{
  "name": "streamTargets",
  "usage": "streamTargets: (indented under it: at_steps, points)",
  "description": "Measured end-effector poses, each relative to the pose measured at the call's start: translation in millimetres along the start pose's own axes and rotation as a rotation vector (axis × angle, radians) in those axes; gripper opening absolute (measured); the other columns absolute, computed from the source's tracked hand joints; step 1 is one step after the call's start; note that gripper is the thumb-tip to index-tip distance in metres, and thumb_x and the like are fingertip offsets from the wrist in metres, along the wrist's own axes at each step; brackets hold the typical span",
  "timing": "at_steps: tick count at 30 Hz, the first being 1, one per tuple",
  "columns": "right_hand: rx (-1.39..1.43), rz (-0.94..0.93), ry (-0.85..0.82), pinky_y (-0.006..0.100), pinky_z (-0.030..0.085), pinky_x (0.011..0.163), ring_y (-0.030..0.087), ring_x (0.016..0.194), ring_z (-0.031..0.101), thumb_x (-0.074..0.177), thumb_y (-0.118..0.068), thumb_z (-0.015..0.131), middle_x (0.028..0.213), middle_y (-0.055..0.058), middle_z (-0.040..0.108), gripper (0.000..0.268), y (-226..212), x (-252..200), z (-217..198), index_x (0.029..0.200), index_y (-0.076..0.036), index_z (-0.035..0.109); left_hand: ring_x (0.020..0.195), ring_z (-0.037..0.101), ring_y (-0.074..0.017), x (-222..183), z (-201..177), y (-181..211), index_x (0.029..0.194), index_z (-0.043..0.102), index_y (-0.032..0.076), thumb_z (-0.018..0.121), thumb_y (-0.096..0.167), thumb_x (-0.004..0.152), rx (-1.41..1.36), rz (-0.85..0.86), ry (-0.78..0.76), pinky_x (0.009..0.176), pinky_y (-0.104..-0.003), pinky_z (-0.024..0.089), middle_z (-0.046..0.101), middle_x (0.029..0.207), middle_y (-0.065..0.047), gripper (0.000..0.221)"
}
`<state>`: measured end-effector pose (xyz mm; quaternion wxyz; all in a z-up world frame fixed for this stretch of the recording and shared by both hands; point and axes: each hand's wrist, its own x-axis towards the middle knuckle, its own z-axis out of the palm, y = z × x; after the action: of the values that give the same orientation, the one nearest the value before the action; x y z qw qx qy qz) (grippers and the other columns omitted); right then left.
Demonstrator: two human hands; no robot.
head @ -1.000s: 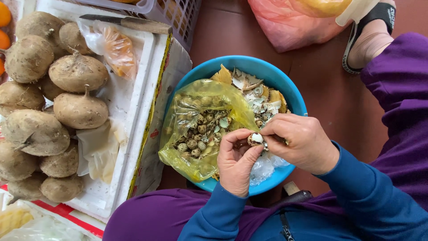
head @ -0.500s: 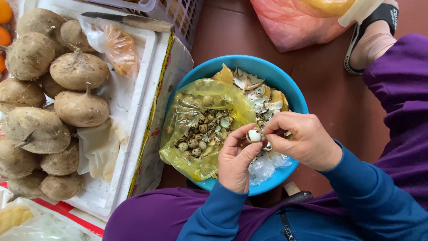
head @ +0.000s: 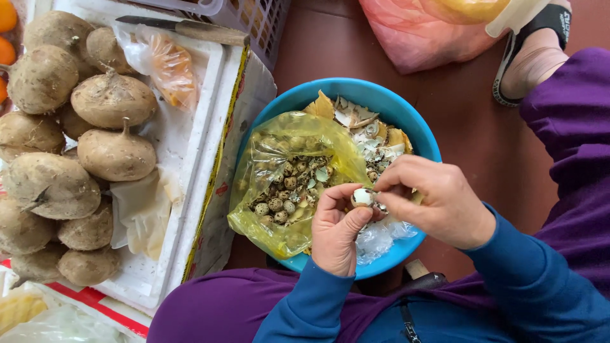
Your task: Peeling boiled quail eggs by hand and placing them into a blue bowl
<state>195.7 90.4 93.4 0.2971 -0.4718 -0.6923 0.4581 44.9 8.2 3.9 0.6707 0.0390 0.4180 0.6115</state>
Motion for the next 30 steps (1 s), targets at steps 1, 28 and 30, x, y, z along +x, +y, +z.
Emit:
streamTargets:
  at_steps: [1, 28, 30]
  points:
    - [-0.002, 0.001, 0.002, 0.029, 0.055, 0.055, 0.017, 0.06, 0.065, 0.083, -0.005, 0.075, 0.076, 0.007, 0.072, 0.005, 1.9, -0.3, 1.1, 0.085, -0.008, 0.078, 0.078, 0.074, -0.0319, -0.4, 0.9, 0.2, 0.12, 0.064, -0.012, 0.085, -0.005, 0.074, 0.0, -0.002, -0.002, 0.071, -0.045, 0.069, 0.066, 0.098, -0.022, 0.051]
    - [-0.006, -0.007, 0.041, 0.029, 0.056, 0.055, 0.018, 0.058, 0.065, 0.081, 0.005, 0.068, 0.069, 0.008, 0.069, 0.015, 12.3, -0.6, 4.4, 0.079, -0.008, 0.075, 0.085, 0.069, -0.0188, -8.0, 15.5, 11.5, 0.117, 0.066, -0.008, 0.084, -0.002, 0.078, 0.14, 0.057, 0.001, 0.079, -0.034, 0.066, 0.071, 0.098, -0.016, 0.043]
    - [-0.014, 0.002, 0.054, 0.03, 0.056, 0.055, 0.018, 0.058, 0.065, 0.08, 0.006, 0.068, 0.068, 0.008, 0.07, 0.015, 16.0, -0.4, 2.2, 0.079, -0.007, 0.075, 0.088, 0.075, -0.0257, -9.4, 17.5, 12.9, 0.122, 0.065, -0.01, 0.08, 0.0, 0.084, 0.039, 0.001, -0.037, 0.081, -0.039, 0.067, 0.072, 0.1, -0.02, 0.041]
